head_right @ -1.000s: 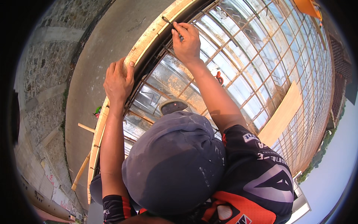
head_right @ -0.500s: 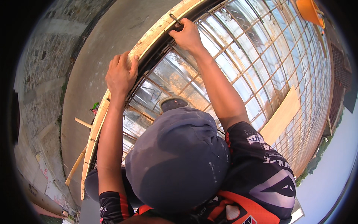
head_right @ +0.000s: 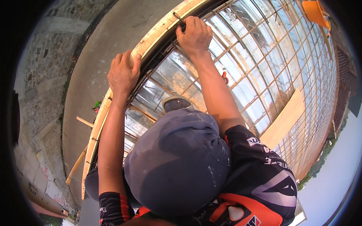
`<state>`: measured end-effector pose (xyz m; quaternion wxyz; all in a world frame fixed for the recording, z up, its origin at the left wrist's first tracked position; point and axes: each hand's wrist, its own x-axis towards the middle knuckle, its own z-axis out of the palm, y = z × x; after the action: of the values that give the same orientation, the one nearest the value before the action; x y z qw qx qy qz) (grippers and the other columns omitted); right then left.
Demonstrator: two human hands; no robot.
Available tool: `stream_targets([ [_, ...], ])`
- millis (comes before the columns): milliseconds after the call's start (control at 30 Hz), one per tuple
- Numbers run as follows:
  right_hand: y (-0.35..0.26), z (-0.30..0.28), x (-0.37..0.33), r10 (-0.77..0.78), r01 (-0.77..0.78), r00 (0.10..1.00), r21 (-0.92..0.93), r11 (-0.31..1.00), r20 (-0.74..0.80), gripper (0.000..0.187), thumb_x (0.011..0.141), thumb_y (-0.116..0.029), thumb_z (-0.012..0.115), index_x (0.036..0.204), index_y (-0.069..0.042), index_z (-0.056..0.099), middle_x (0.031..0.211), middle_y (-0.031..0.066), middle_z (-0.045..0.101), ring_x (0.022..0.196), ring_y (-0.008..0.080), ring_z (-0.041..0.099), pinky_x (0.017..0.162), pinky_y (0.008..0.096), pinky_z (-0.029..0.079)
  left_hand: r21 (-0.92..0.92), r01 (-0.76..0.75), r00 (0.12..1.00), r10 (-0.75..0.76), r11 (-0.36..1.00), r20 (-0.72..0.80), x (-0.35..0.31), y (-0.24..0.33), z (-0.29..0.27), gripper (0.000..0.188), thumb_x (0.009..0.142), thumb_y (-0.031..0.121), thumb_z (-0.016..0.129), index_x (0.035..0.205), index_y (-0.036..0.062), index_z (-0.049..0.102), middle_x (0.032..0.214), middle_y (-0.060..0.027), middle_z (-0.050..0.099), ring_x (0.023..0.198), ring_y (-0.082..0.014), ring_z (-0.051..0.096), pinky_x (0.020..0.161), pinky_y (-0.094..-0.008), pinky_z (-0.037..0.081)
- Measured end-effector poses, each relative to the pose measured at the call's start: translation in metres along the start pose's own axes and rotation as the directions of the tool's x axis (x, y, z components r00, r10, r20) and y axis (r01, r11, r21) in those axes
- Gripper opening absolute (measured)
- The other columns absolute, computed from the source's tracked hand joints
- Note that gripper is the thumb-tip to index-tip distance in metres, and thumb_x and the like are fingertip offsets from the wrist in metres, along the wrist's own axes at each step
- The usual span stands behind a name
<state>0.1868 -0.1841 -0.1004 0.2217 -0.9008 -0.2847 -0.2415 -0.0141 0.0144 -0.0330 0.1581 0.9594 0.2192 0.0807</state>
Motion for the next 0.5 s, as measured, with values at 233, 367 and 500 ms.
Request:
stream_targets([
  [233,0.005,0.006,0.003,-0.072,0.077,0.99,0.041,0.996,-0.123,0.022,0.082,-0.027,0.086,0.091,-0.015,0.07,0.083,0.0014,0.073,0.075,0.0253,0.072,0.065,0.0417,0.05,-0.012,-0.021,1.0,0.021,1.0,-0.021,0.0,-0.004,0.0,0.044,0.107,0.049,0.068,0.129,0.0116,0.079,0.115,-0.011,0.075,0.109,-0.0333,0.074,0.091,-0.0474,0.061],
  [367,0.01,0.002,0.003,-0.079,0.086,0.99,0.061,0.994,-0.115,0.02,0.083,-0.029,0.085,0.093,-0.015,0.075,0.084,0.0031,0.079,0.073,0.0253,0.075,0.064,0.0403,0.052,-0.015,-0.014,1.0,0.013,1.0,-0.027,-0.001,-0.004,0.0,0.044,0.107,0.049,0.069,0.128,0.0113,0.079,0.114,-0.0107,0.075,0.108,-0.0334,0.074,0.091,-0.0471,0.061],
  [500,0.02,-0.008,0.005,-0.131,0.138,0.989,0.106,0.985,-0.069,0.015,0.092,-0.027,0.082,0.099,-0.014,0.08,0.09,0.0043,0.082,0.077,0.0253,0.078,0.068,0.0396,0.059,-0.025,-0.007,1.0,0.007,1.0,-0.018,-0.001,-0.005,-0.001,0.044,0.106,0.048,0.07,0.128,0.0112,0.079,0.114,-0.0108,0.075,0.108,-0.0335,0.074,0.091,-0.0472,0.061],
])
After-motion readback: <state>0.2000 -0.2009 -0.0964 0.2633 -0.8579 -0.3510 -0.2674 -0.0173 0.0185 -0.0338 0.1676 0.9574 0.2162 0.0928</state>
